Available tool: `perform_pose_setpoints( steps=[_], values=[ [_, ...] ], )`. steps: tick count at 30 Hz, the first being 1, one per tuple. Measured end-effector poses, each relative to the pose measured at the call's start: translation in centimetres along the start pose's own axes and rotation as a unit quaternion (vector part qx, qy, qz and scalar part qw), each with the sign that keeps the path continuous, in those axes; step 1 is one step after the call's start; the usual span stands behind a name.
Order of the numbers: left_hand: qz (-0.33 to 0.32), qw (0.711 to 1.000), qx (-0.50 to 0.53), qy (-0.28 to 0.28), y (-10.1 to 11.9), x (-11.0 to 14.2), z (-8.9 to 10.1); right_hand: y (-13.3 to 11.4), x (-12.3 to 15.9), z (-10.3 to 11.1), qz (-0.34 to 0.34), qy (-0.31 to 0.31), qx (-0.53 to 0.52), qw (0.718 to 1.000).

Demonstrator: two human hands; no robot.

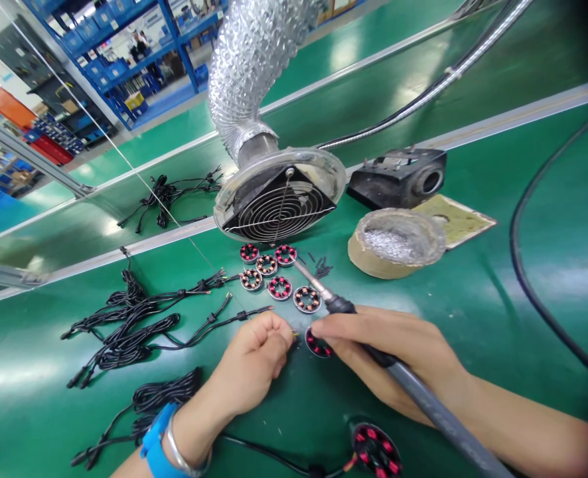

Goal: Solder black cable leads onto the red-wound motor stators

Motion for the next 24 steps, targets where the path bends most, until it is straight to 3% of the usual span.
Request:
perform_pose_setpoints(
  steps=[6, 13, 20, 24],
  values=[
    [-0.016, 0.996, -0.055, -0.076, 0.0, 0.8, -0.2, 0.3, 0.6, -1.7, 0.022, -0.032, -0.012, 0.999],
    [-0.087, 0.974, -0.202, -0.06, 1.0, 1.1, -0.4, -0.1, 0.2, -1.5, 0.034, -0.025, -0.043, 0.998],
    [-0.017, 0.997, -0.069, -0.022, 0.1, 0.2, -0.1, -0.1, -0.2, -1.3, 0.036, -0.042, -0.049, 0.997],
    [0.003, 0.999, -0.034, 0.014, -0.4, 0.1, 0.0, 0.1, -0.3, -1.4, -0.009, -0.057, -0.035, 0.998]
  ],
)
Point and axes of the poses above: each hand's wrist, its own x-axis away from the middle knuckle, its own z-axis out of the back of the hand, y = z × x, the point moved 4 cm from there along -x, towards the middle knuckle, and after that the axes turned 13 degrees about x, right-handed, at the moved point
